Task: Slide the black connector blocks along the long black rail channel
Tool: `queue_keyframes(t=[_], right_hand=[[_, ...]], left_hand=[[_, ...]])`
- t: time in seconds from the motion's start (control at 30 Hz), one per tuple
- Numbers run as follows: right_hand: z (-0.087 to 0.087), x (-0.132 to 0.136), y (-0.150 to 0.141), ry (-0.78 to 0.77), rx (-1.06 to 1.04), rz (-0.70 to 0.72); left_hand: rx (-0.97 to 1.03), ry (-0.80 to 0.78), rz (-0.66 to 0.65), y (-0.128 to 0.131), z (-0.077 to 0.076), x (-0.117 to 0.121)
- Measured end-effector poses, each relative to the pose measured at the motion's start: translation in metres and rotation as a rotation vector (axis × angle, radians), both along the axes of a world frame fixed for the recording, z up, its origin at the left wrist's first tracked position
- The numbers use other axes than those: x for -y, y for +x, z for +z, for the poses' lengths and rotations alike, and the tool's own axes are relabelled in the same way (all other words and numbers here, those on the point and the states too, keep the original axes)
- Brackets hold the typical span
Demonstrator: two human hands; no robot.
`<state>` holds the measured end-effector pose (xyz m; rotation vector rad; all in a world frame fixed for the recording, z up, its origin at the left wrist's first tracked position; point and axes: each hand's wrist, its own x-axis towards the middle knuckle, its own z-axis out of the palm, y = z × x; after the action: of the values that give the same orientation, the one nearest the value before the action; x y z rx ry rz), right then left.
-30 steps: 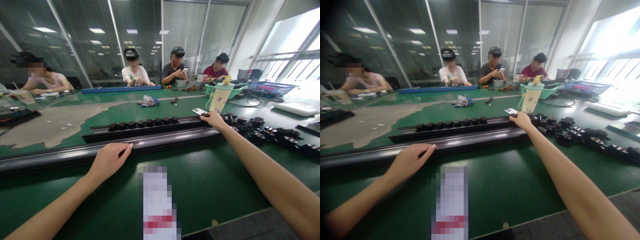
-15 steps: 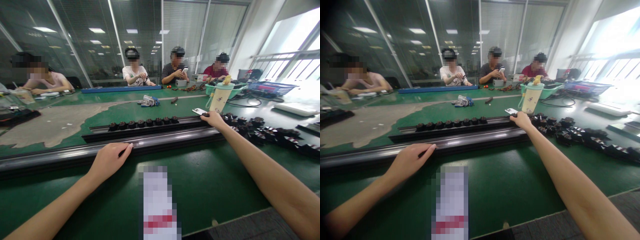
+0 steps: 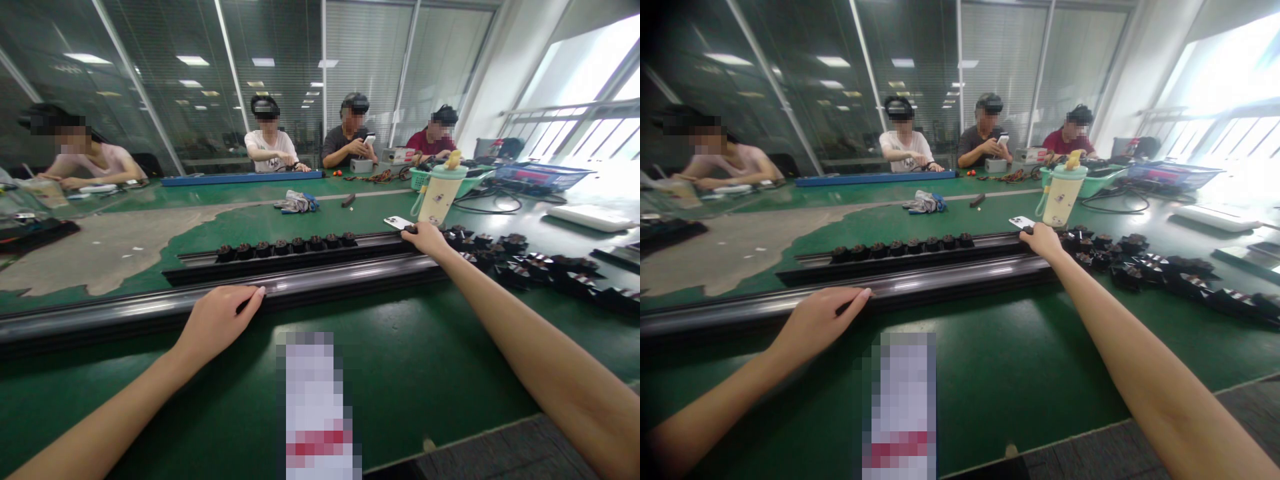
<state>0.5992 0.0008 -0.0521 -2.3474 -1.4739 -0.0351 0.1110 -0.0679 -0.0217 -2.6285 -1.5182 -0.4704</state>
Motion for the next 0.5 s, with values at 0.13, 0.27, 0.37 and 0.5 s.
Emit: queue_keyframes(t=[0.13, 0.27, 0.37, 0.5], right_hand=[[-0.0021, 0.0002, -0.0004, 0.015, 0.013, 0.003], [-0.0041, 0.0003, -0.0002, 0.048, 0.030, 0.011], [-0.0058, 0.0004, 0.0005, 0.094, 0.016, 0.026], [-0.0066, 0.0009, 0.0006, 0.129, -0.024, 0.033]], left_hand=[[-0.002, -0.011, 0.007, -0.0003, -0.0002, -0.0001], [0.007, -0.015, -0.005, -0.0007, -0.0011, -0.0015], [0.012, -0.007, -0.013, -0.0009, -0.0018, -0.0023], [0.013, 0.011, -0.018, -0.0016, -0.0021, -0.0018]])
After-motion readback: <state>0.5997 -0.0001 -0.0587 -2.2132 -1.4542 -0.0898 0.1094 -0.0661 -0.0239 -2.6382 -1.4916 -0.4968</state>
